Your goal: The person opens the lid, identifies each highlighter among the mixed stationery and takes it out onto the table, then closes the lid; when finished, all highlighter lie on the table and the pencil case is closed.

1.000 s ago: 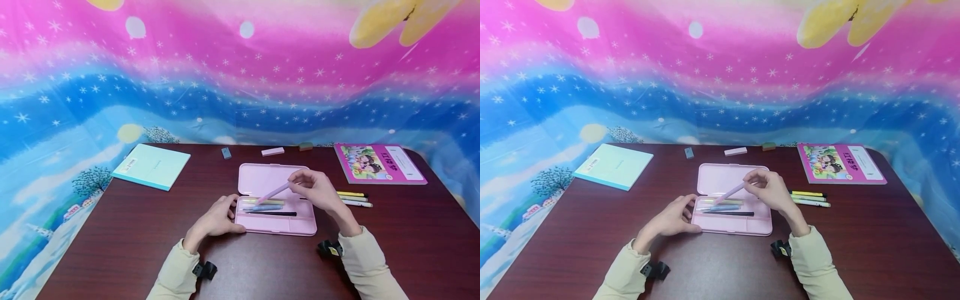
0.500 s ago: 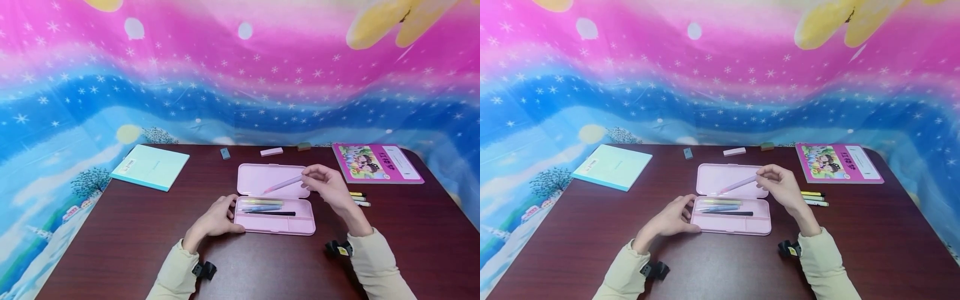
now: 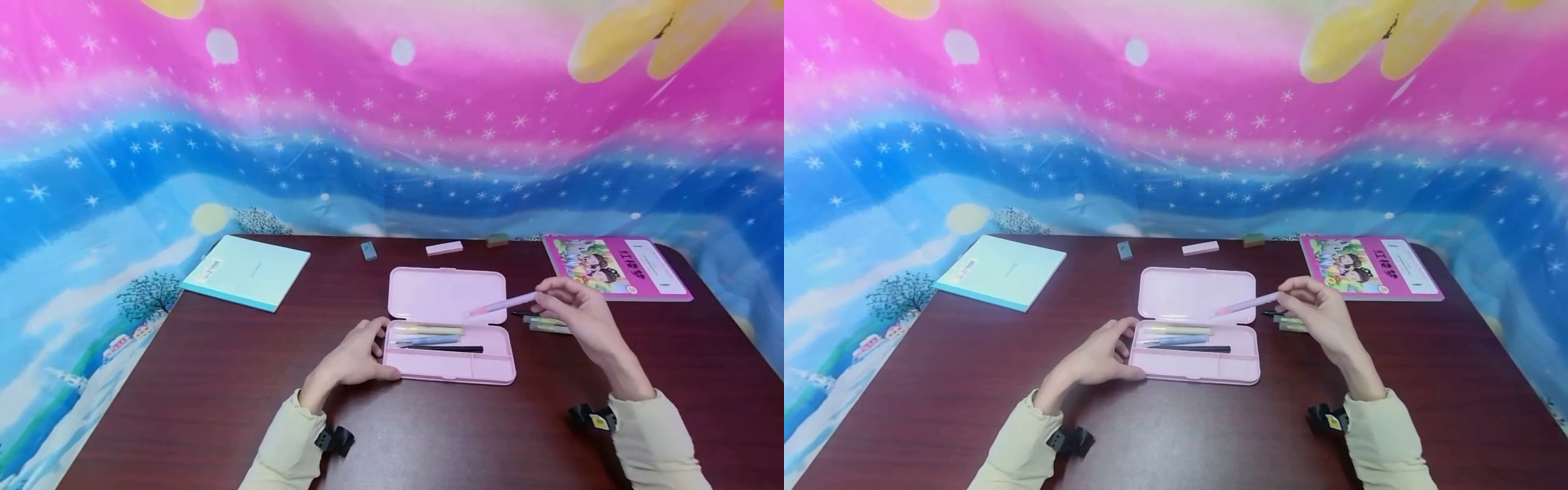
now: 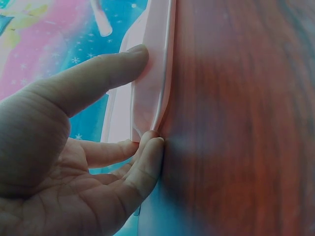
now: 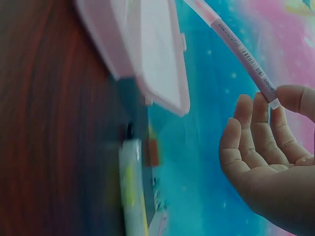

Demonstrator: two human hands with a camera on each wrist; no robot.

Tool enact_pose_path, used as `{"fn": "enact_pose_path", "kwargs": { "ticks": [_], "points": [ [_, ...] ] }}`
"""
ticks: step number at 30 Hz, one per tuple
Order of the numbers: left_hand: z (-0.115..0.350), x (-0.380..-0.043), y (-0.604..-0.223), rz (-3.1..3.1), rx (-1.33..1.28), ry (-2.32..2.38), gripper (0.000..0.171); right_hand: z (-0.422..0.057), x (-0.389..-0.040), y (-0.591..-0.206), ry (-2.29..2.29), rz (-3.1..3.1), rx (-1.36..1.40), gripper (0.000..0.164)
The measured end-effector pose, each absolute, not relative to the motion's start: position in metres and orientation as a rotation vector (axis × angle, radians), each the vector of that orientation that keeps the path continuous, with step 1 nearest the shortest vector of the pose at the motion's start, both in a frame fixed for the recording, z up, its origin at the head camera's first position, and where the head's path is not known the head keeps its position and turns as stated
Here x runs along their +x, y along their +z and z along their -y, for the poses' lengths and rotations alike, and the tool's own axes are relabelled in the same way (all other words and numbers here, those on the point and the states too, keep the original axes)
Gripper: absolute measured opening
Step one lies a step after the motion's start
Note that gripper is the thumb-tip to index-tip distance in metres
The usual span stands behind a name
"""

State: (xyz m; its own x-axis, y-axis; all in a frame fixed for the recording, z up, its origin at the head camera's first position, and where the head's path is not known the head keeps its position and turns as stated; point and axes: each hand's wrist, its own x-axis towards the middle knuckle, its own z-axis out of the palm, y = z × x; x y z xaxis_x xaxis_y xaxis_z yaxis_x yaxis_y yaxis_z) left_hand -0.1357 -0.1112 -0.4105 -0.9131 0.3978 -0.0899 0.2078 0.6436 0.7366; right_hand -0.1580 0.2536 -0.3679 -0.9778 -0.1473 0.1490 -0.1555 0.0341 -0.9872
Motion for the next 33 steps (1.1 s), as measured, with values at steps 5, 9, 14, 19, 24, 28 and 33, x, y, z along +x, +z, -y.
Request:
{"fn": "enact_pose_path", "kwargs": {
  "ticks": [5, 9, 14, 19, 24, 28, 33],
  "points": [
    [0.112, -0.136, -0.411, -2.628, 0.486, 1.118, 0.071, -0.275, -0.152, -0.374, 2.095, 2.29, 0.287, 0.009],
    [0.112, -0.135, -0.411, -2.623, 0.486, 1.124, 0.072, -0.294, -0.147, -0.378, 2.09, 2.301, 0.269, 0.011],
    [0.112, -0.135, -0.409, -2.618, 0.492, 1.14, 0.072, -0.315, -0.14, -0.384, 2.129, 2.253, 0.235, 0.012],
    [0.112, -0.135, -0.409, -2.619, 0.493, 1.136, 0.072, -0.333, -0.134, -0.389, 2.096, 2.287, 0.189, 0.01],
    [0.112, -0.136, -0.409, -2.621, 0.489, 1.132, 0.072, -0.346, -0.13, -0.393, 2.11, 2.272, 0.172, 0.009],
    [0.112, -0.135, -0.409, -2.621, 0.49, 1.132, 0.072, -0.352, -0.129, -0.395, 2.084, 2.29, 0.153, 0.009],
    [0.112, -0.135, -0.408, -2.62, 0.494, 1.138, 0.072, -0.362, -0.129, -0.396, 1.888, 2.455, 0.119, 0.01]
  ]
}}
